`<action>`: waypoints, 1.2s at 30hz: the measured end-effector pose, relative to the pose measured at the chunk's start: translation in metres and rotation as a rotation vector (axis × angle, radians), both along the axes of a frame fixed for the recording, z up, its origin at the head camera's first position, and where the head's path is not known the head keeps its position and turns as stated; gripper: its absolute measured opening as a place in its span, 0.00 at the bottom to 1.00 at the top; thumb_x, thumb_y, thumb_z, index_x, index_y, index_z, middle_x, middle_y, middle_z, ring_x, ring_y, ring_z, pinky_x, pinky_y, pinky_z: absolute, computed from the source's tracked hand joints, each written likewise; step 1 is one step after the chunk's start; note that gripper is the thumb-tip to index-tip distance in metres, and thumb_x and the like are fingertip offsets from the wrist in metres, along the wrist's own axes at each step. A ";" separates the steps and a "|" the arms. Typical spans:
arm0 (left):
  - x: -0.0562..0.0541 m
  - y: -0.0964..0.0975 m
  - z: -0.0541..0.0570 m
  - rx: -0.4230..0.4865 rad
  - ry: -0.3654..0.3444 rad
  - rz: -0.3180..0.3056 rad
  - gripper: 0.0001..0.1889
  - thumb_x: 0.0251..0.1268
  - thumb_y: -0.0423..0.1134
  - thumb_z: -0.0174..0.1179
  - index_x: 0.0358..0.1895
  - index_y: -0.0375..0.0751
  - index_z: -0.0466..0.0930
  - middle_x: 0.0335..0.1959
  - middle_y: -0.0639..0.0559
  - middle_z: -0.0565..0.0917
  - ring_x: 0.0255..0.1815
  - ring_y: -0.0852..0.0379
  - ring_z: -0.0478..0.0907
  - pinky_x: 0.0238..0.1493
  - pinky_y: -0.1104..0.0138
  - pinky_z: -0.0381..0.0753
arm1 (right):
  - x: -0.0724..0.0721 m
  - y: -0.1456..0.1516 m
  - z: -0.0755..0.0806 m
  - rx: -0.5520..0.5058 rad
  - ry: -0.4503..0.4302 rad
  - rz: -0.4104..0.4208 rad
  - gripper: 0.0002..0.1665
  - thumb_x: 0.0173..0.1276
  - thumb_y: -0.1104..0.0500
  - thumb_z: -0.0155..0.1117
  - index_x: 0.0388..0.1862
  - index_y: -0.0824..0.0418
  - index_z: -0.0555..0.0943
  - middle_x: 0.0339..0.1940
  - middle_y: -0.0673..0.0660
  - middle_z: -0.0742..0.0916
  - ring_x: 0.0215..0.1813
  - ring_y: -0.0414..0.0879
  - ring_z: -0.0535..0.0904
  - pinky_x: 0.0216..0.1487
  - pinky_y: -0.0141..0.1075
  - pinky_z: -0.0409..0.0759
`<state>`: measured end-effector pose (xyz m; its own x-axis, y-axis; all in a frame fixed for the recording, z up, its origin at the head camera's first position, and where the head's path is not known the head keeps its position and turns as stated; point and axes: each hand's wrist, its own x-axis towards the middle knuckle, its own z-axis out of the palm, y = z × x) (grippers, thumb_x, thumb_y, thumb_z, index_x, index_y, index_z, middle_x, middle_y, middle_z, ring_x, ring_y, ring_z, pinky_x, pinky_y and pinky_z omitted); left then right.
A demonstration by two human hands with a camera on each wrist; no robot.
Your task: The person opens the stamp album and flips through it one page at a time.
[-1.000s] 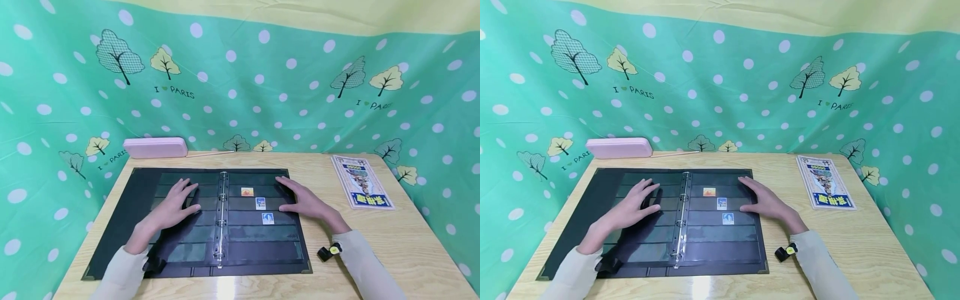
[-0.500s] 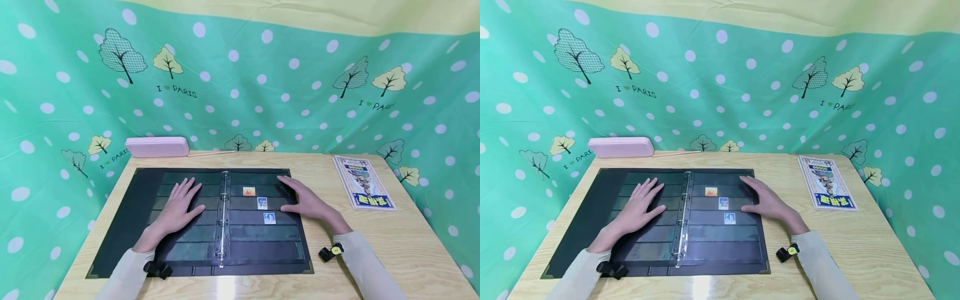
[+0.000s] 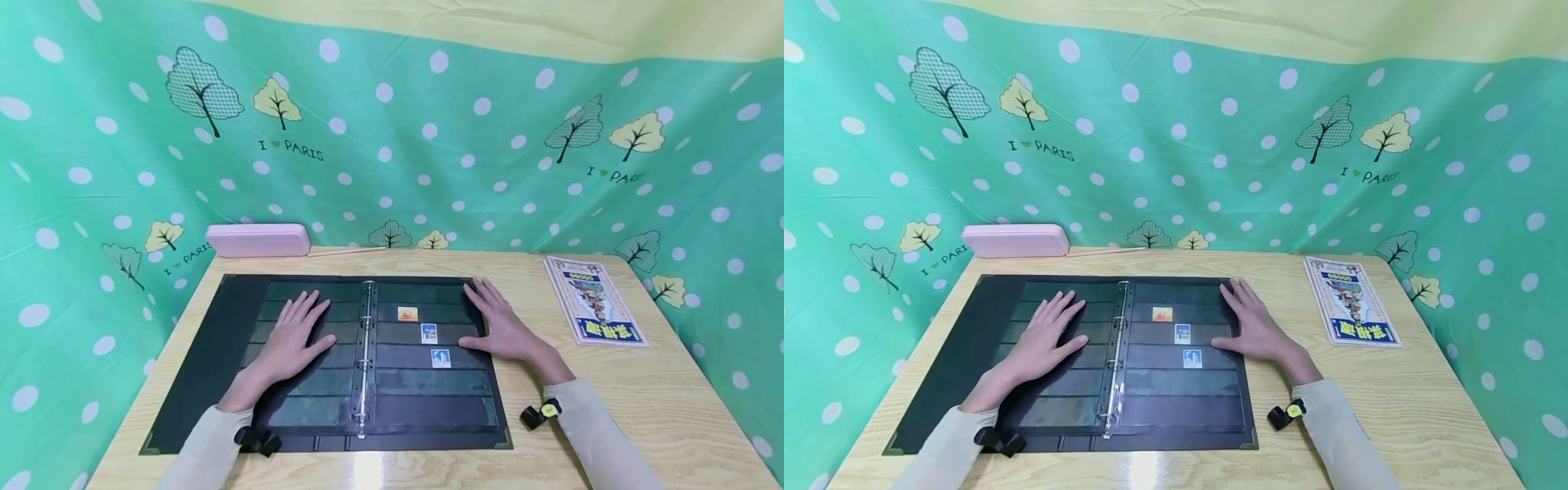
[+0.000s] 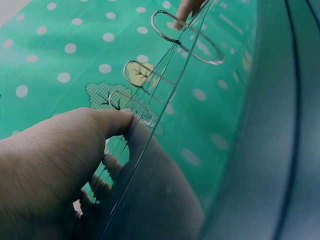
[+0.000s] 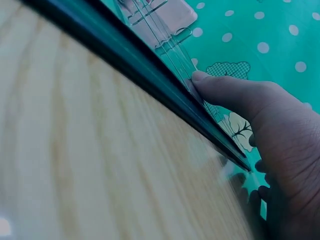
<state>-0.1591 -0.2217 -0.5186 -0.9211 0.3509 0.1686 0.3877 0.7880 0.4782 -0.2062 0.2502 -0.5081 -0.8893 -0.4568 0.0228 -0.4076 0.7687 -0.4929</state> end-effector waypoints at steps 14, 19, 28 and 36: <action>0.000 -0.001 0.002 -0.010 -0.008 0.000 0.40 0.81 0.54 0.64 0.86 0.35 0.66 0.89 0.31 0.58 0.91 0.29 0.48 0.88 0.34 0.41 | 0.001 0.004 0.000 0.016 -0.013 0.075 0.59 0.77 0.35 0.72 0.94 0.56 0.56 0.94 0.58 0.57 0.94 0.64 0.42 0.87 0.71 0.46; 0.000 -0.001 0.002 -0.015 -0.009 0.001 0.40 0.81 0.54 0.64 0.86 0.35 0.66 0.89 0.31 0.58 0.91 0.29 0.48 0.88 0.34 0.42 | 0.001 0.004 0.001 0.027 -0.009 0.075 0.57 0.77 0.36 0.71 0.93 0.56 0.57 0.94 0.57 0.59 0.94 0.64 0.42 0.86 0.72 0.48; 0.000 -0.001 0.001 -0.010 -0.005 0.002 0.41 0.81 0.54 0.64 0.86 0.35 0.65 0.89 0.31 0.58 0.91 0.29 0.48 0.88 0.34 0.41 | 0.002 0.002 0.007 0.028 -0.003 0.079 0.54 0.78 0.38 0.73 0.92 0.56 0.61 0.92 0.58 0.62 0.93 0.64 0.45 0.86 0.73 0.50; 0.001 0.001 0.001 -0.001 0.007 -0.004 0.40 0.81 0.54 0.64 0.86 0.34 0.66 0.89 0.31 0.59 0.91 0.28 0.48 0.87 0.33 0.42 | 0.001 0.002 0.008 0.032 0.012 0.073 0.54 0.76 0.39 0.75 0.92 0.54 0.63 0.91 0.60 0.64 0.92 0.67 0.50 0.84 0.74 0.55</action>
